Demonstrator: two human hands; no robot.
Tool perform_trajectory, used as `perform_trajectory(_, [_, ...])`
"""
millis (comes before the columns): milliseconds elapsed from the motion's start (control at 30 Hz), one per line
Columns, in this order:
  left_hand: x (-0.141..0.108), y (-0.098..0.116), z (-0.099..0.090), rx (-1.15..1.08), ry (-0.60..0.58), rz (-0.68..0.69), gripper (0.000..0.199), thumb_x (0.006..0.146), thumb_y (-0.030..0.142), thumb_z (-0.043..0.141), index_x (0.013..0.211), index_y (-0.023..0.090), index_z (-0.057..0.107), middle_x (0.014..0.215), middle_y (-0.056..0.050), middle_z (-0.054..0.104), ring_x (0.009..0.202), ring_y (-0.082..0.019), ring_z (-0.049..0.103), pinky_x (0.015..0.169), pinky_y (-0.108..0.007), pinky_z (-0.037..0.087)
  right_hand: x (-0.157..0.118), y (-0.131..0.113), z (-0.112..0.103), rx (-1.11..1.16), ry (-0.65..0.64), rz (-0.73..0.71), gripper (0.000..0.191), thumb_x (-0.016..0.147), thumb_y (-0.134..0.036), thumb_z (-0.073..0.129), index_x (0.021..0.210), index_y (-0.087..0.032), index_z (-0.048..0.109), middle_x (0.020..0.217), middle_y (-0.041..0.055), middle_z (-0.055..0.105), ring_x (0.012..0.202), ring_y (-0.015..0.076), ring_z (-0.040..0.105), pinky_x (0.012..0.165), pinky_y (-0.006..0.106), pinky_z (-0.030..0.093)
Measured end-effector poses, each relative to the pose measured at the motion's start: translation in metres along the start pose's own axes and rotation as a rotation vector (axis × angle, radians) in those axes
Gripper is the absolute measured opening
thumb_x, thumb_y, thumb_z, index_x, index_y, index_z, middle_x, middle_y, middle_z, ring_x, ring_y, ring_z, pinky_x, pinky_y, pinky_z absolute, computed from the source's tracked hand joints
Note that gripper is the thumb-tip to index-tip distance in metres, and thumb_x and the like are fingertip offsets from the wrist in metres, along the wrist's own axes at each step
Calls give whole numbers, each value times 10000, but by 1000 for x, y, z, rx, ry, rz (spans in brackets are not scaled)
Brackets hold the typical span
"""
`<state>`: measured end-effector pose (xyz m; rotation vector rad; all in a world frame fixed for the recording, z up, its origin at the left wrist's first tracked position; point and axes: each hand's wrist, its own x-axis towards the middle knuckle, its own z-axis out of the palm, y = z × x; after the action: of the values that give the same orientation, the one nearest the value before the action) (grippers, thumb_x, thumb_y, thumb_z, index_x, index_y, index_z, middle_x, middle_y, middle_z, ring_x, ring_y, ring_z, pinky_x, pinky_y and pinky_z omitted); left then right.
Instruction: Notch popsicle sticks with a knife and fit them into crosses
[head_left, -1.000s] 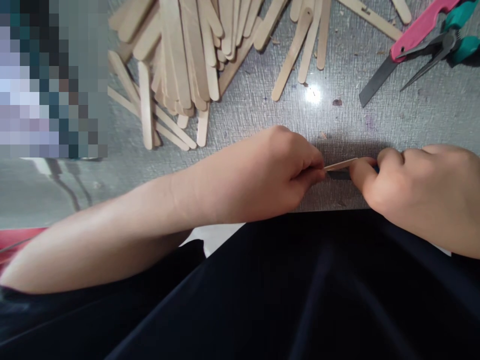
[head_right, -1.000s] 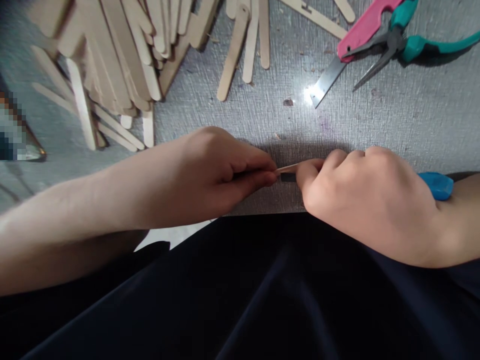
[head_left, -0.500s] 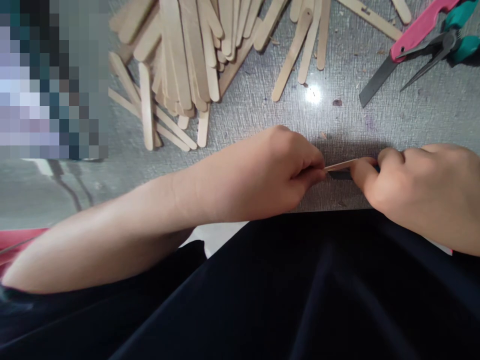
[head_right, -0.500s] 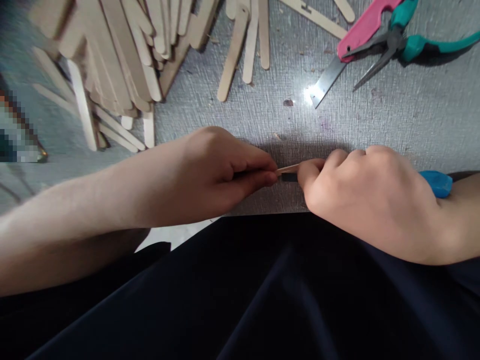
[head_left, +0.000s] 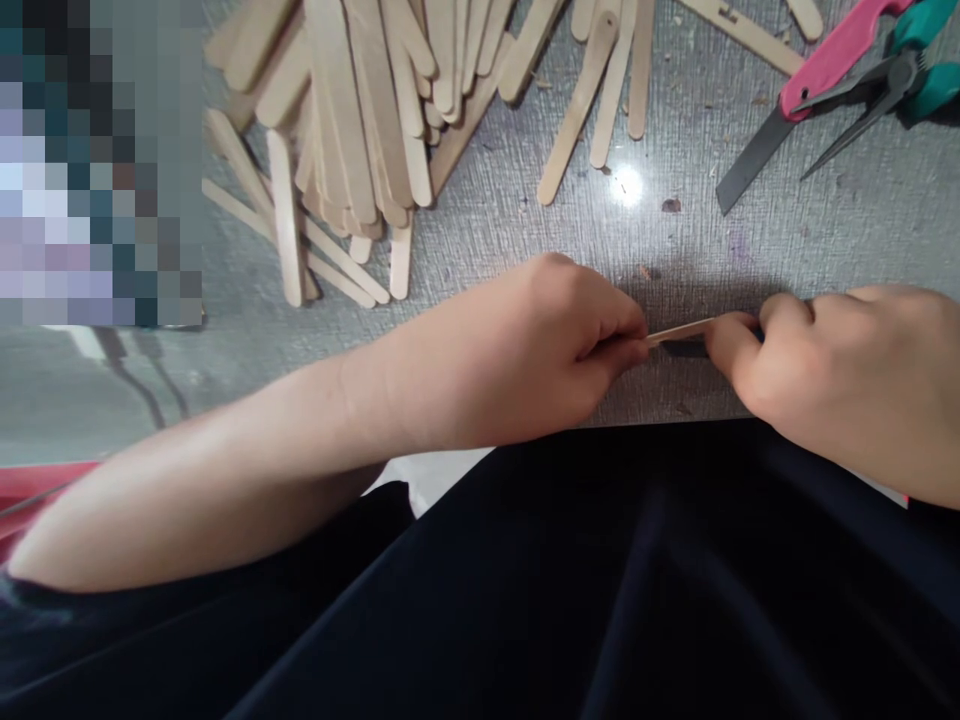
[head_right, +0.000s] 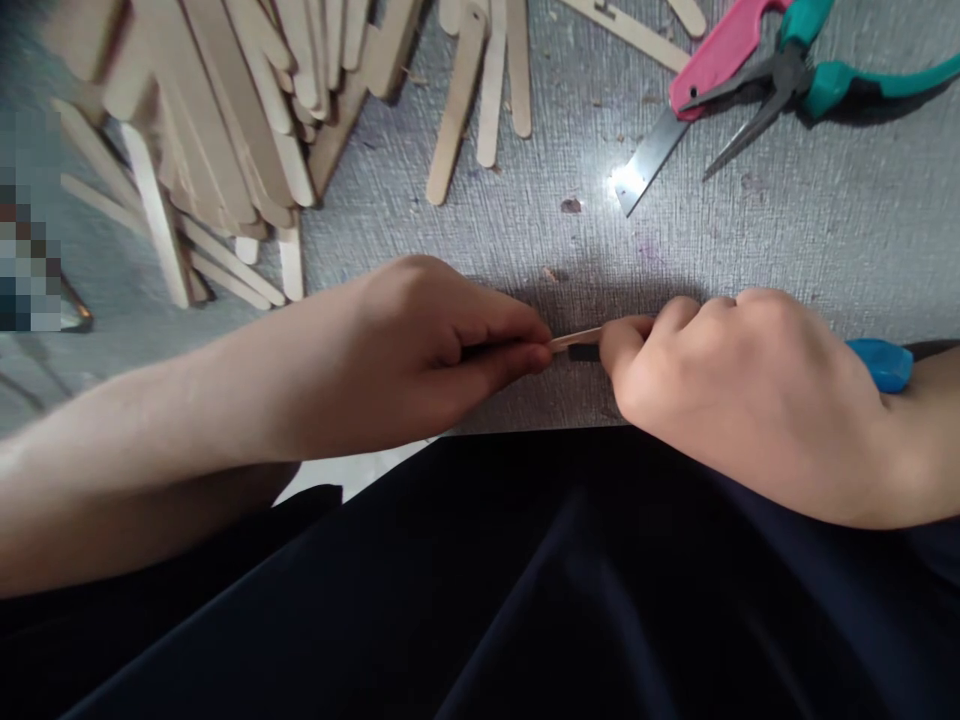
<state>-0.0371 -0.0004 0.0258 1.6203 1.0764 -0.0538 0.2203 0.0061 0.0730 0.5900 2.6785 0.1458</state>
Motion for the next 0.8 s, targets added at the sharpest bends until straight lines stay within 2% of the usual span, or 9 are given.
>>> perform_trajectory(233, [-2,-4,3,-39,31,35,283,1031,208,629,809,183,802,625,-5,666,547,-131,542,607,-314,350,2,2,-1,43,-16,-2,338,979,57,529,821,-193,693,574,11,506,454,212,535,528,311,194])
perform_trajectory(467, [-1,-3,2,-92,54,42,301,1032,218,640,764,183,774,589,0,627,526,-123,500,581,-314,331,3,4,-1,137,-53,83,336,959,46,526,796,-200,688,559,-12,419,477,151,322,534,296,154])
perform_trajectory(533, [-1,-3,-1,-161,112,34,314,1037,238,659,752,183,777,556,10,572,522,-121,470,575,-313,333,5,9,4,131,-27,106,337,939,45,519,754,-204,651,558,-21,360,492,139,254,530,290,133])
perform_trajectory(633, [0,-4,-4,-351,295,64,362,1052,316,723,715,190,761,532,14,535,515,-118,453,545,-300,340,11,19,14,70,129,136,358,959,15,492,700,-208,597,570,-28,300,506,124,171,533,295,115])
perform_trajectory(700, [0,-6,-4,-530,425,124,446,1085,439,748,710,197,757,535,1,560,497,-117,470,504,-291,332,17,24,22,4,269,196,375,1030,-62,473,745,-220,659,591,-18,355,532,135,159,543,313,132])
perform_trajectory(767, [-2,-7,-4,-701,486,193,523,1107,578,751,753,196,796,559,-19,610,482,-121,507,457,-283,321,24,28,31,-75,387,270,390,1117,-180,456,942,-253,797,656,-2,482,559,152,241,581,338,177])
perform_trajectory(800, [-3,-8,-4,-764,475,225,538,1106,621,760,785,193,819,581,-29,640,480,-122,528,438,-277,323,27,30,37,-113,438,292,392,1161,-256,452,1112,-279,840,713,4,549,580,157,320,616,351,213])
